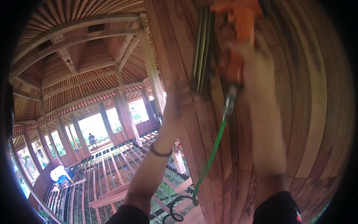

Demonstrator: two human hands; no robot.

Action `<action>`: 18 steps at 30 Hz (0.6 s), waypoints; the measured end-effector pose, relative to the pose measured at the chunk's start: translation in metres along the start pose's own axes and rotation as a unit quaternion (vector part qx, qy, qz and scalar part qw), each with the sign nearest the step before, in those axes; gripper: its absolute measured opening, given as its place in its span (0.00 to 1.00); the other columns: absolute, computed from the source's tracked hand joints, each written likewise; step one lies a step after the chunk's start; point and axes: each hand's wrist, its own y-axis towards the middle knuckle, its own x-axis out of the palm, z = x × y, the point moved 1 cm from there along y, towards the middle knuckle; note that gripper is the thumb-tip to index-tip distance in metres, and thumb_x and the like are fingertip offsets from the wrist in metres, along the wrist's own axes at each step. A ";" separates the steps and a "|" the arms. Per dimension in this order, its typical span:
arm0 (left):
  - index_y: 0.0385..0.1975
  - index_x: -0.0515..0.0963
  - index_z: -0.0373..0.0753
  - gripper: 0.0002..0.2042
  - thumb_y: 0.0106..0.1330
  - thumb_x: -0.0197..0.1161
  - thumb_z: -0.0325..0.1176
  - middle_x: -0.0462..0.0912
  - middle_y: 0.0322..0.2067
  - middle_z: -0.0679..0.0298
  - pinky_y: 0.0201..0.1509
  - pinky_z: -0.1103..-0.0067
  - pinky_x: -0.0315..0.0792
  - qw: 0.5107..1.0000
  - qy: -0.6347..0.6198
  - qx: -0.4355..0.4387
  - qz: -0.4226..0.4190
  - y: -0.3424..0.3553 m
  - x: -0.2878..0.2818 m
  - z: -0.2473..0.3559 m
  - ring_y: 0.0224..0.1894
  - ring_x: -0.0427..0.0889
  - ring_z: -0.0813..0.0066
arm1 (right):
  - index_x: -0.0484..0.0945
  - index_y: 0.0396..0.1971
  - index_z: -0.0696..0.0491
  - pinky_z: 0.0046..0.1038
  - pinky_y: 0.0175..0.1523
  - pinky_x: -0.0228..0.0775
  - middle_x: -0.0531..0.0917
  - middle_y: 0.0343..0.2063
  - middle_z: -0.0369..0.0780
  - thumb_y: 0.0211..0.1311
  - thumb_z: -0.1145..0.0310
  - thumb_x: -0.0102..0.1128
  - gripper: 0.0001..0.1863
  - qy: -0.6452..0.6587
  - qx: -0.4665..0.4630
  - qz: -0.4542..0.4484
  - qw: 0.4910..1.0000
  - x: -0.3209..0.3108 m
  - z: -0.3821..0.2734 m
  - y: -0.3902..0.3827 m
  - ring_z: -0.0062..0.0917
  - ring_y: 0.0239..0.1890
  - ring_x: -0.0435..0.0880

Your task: The person positions a wooden strip against a curved wooden wall, then uses a nail gun to fasten it in place. The person sits on the floor during the nailing process and later stands to continue fastening the strip higher up the wall.

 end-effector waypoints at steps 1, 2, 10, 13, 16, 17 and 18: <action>0.75 0.48 0.35 0.43 0.64 0.69 0.22 0.72 0.59 0.50 0.51 0.73 0.83 0.999 0.002 -0.025 -0.021 -0.017 -0.001 0.002 0.55 0.81 0.65 | 0.72 0.57 0.55 0.27 0.26 0.78 0.81 0.30 0.39 0.60 0.72 0.67 0.25 -0.005 0.038 0.039 0.999 0.000 0.006 -0.030 0.25 0.23 0.83; 0.75 0.48 0.33 0.44 0.63 0.70 0.23 0.74 0.57 0.51 0.50 0.75 0.82 0.999 0.011 -0.028 -0.037 -0.036 -0.001 0.006 0.53 0.82 0.66 | 0.71 0.59 0.54 0.24 0.26 0.77 0.81 0.31 0.38 0.60 0.74 0.66 0.26 0.044 0.046 0.015 0.998 0.002 0.012 -0.058 0.23 0.23 0.82; 0.75 0.46 0.29 0.47 0.62 0.72 0.29 0.79 0.52 0.54 0.50 0.74 0.78 0.945 0.152 -0.285 -0.054 -0.221 -0.003 0.007 0.47 0.84 0.69 | 0.59 0.67 0.52 0.18 0.26 0.71 0.77 0.36 0.37 0.67 0.79 0.58 0.31 0.046 0.253 -0.039 0.966 -0.006 0.055 -0.231 0.16 0.28 0.79; 0.75 0.47 0.30 0.44 0.64 0.70 0.30 0.76 0.55 0.50 0.51 0.74 0.78 0.935 0.134 -0.328 -0.012 -0.284 0.007 -0.002 0.51 0.82 0.66 | 0.62 0.63 0.57 0.18 0.32 0.72 0.77 0.37 0.37 0.66 0.80 0.57 0.27 -0.058 0.277 -0.069 0.956 -0.014 0.076 -0.286 0.19 0.29 0.80; 0.73 0.50 0.30 0.40 0.67 0.67 0.32 0.73 0.57 0.46 0.55 0.71 0.77 0.935 0.133 -0.326 0.036 -0.338 0.018 -0.005 0.56 0.80 0.60 | 0.64 0.59 0.59 0.18 0.35 0.73 0.78 0.38 0.38 0.64 0.80 0.57 0.24 -0.167 0.229 -0.125 0.951 -0.025 0.092 -0.312 0.20 0.31 0.81; 0.73 0.50 0.30 0.39 0.67 0.67 0.33 0.72 0.58 0.45 0.57 0.69 0.76 0.936 0.152 -0.313 0.045 -0.350 0.021 -0.008 0.57 0.79 0.58 | 0.64 0.59 0.59 0.19 0.36 0.73 0.77 0.39 0.39 0.63 0.81 0.57 0.24 -0.158 0.239 -0.119 0.951 -0.027 0.095 -0.317 0.20 0.32 0.81; 0.72 0.51 0.30 0.38 0.68 0.66 0.33 0.71 0.59 0.44 0.59 0.67 0.75 0.934 0.171 -0.308 0.056 -0.361 0.023 -0.011 0.59 0.78 0.56 | 0.65 0.58 0.59 0.19 0.37 0.73 0.77 0.40 0.39 0.63 0.81 0.58 0.24 -0.150 0.256 -0.114 0.948 -0.029 0.095 -0.323 0.20 0.34 0.81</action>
